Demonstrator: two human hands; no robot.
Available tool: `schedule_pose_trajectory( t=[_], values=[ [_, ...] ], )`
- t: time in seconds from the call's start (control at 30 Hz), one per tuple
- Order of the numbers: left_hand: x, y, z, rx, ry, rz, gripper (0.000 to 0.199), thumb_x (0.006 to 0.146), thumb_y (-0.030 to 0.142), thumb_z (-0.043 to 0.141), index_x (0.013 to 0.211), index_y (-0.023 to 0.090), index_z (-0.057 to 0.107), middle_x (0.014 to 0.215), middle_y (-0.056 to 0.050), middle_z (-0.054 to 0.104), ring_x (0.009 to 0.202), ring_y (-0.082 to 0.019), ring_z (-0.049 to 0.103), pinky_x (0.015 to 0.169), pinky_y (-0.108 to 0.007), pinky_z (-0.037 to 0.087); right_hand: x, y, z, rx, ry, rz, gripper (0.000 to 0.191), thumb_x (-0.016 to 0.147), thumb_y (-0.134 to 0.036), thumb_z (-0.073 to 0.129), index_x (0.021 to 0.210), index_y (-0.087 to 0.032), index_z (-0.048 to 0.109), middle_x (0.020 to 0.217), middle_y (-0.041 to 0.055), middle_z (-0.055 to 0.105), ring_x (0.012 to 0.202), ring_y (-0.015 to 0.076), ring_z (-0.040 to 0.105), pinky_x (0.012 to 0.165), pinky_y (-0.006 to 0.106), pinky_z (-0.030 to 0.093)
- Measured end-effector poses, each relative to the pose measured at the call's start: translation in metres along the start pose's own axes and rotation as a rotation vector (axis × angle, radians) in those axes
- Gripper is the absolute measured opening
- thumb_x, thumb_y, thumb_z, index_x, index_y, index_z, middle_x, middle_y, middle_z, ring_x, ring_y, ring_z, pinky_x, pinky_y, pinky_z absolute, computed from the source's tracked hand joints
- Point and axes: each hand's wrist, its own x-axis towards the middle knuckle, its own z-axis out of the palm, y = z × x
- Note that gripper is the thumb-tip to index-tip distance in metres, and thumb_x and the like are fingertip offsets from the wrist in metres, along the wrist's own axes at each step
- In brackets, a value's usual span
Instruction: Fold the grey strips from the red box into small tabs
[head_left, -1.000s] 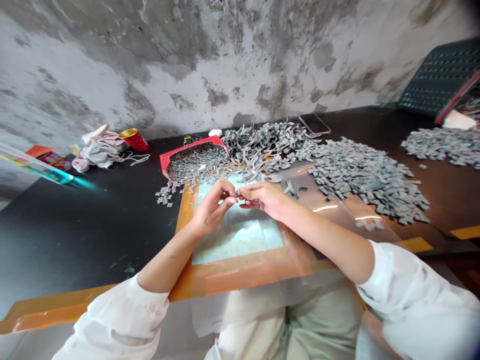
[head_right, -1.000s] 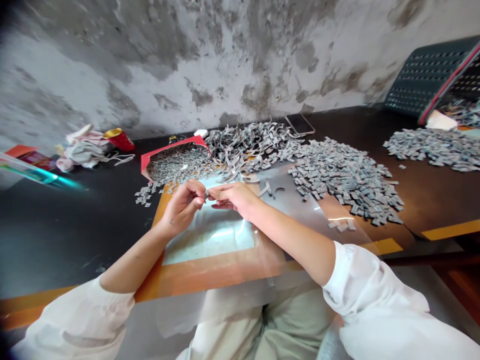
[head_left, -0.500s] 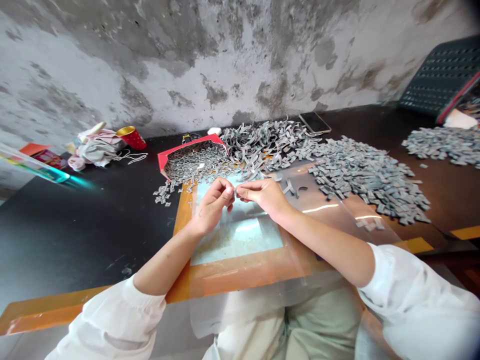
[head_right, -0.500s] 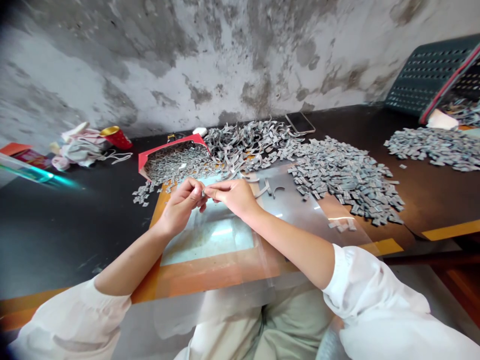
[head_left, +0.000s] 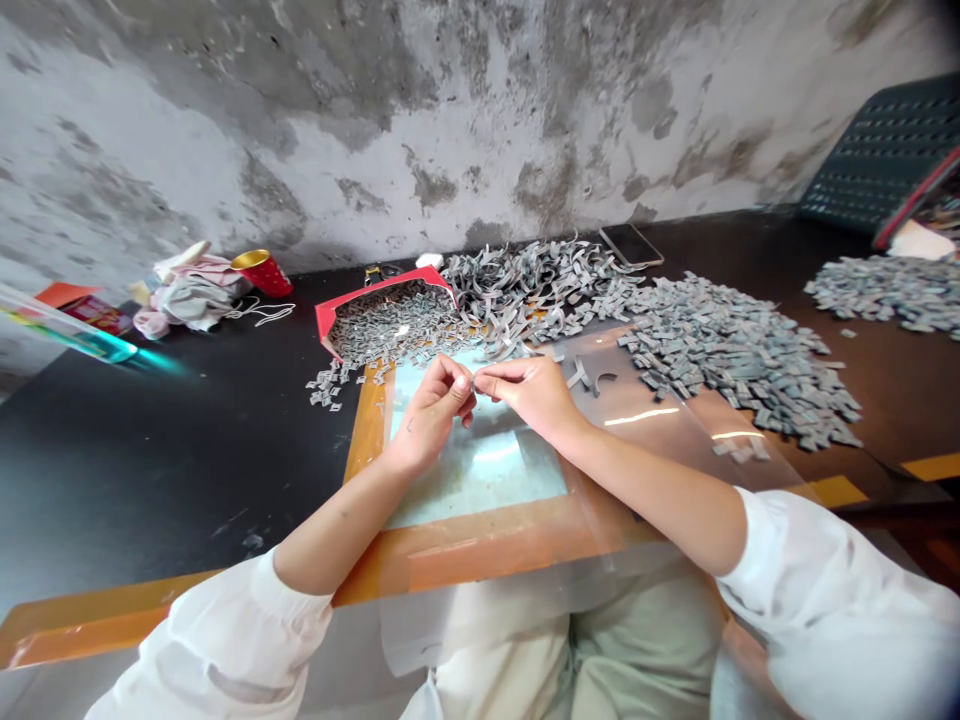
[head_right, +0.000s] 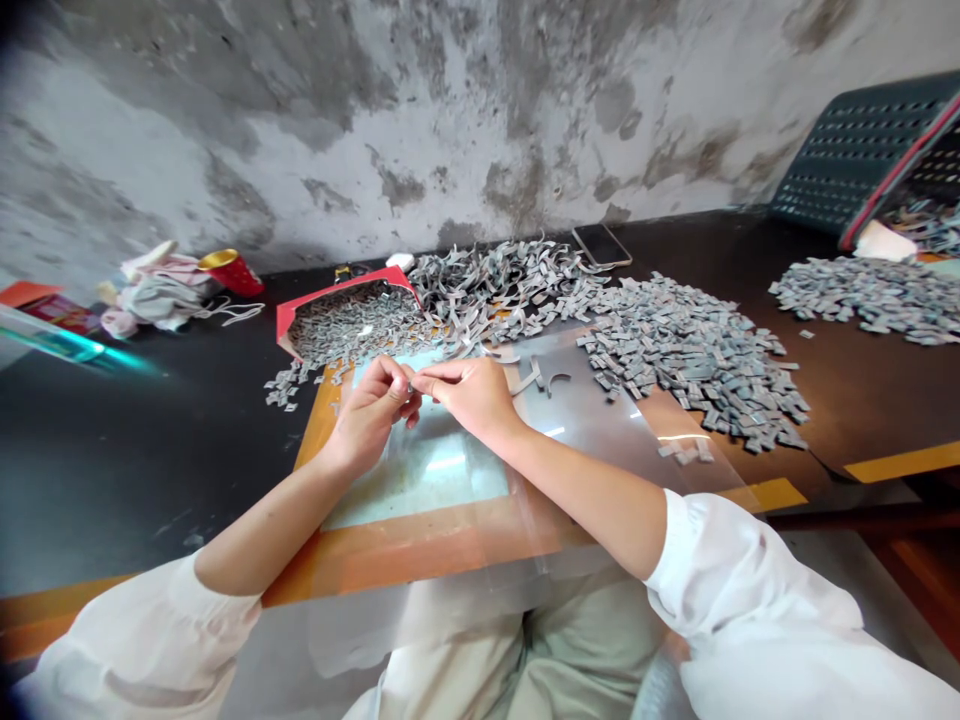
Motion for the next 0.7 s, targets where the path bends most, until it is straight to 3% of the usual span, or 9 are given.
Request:
schedule_pose_trajectory(
  t=[0.2,0.33,0.47,0.6,0.7],
  values=[
    [0.002,-0.008,0.000,0.000,0.026,0.067,0.030,0.085,0.044,0.061,0.079,0.019,0.044,0.071,0.002,0.047,0.062,-0.009,0.044,0.055,-0.020,0.043,-0.001,-0.001,0.000,-0.018,0.005,0.004,0.023,0.077,-0.037,0.065,0.078,-0.018,0.077,0.060,-0.0009,0.062,0.060,0.0116,0.053,0.059,0.024,0.038],
    [0.003,-0.010,-0.004,0.036,0.037,0.048,0.032,0.082,0.047,0.063,0.078,0.019,0.048,0.071,0.002,0.047,0.063,-0.010,0.045,0.057,-0.020,0.044,0.000,-0.002,-0.001,-0.049,-0.010,0.001,0.024,0.078,-0.037,0.064,0.072,-0.017,0.075,0.056,-0.0018,0.058,0.058,0.0108,0.051,0.056,0.023,0.035],
    [0.004,-0.011,-0.005,0.066,0.067,0.028,0.032,0.081,0.048,0.064,0.078,0.019,0.049,0.072,0.002,0.048,0.063,-0.010,0.047,0.057,-0.020,0.045,0.001,-0.002,-0.002,-0.083,-0.043,-0.024,0.021,0.080,-0.035,0.063,0.076,-0.018,0.075,0.064,-0.0006,0.065,0.063,0.0133,0.058,0.060,0.024,0.040],
    [0.006,-0.010,-0.003,0.069,0.136,0.024,0.032,0.081,0.047,0.063,0.079,0.018,0.049,0.096,-0.003,0.054,0.085,-0.013,0.055,0.067,-0.023,0.052,0.000,-0.006,-0.003,-0.139,0.066,-0.210,0.016,0.080,-0.029,0.064,0.092,-0.020,0.070,0.092,0.0036,0.070,0.085,0.0166,0.063,0.076,0.027,0.047],
    [0.006,-0.007,-0.003,0.070,0.190,0.018,0.033,0.082,0.048,0.063,0.081,0.018,0.050,0.100,-0.004,0.056,0.085,-0.014,0.057,0.067,-0.025,0.055,-0.003,-0.012,-0.003,-0.209,0.139,-0.336,0.022,0.077,-0.025,0.067,0.098,-0.021,0.061,0.092,0.0029,0.068,0.089,0.0171,0.062,0.083,0.030,0.047]
  ],
)
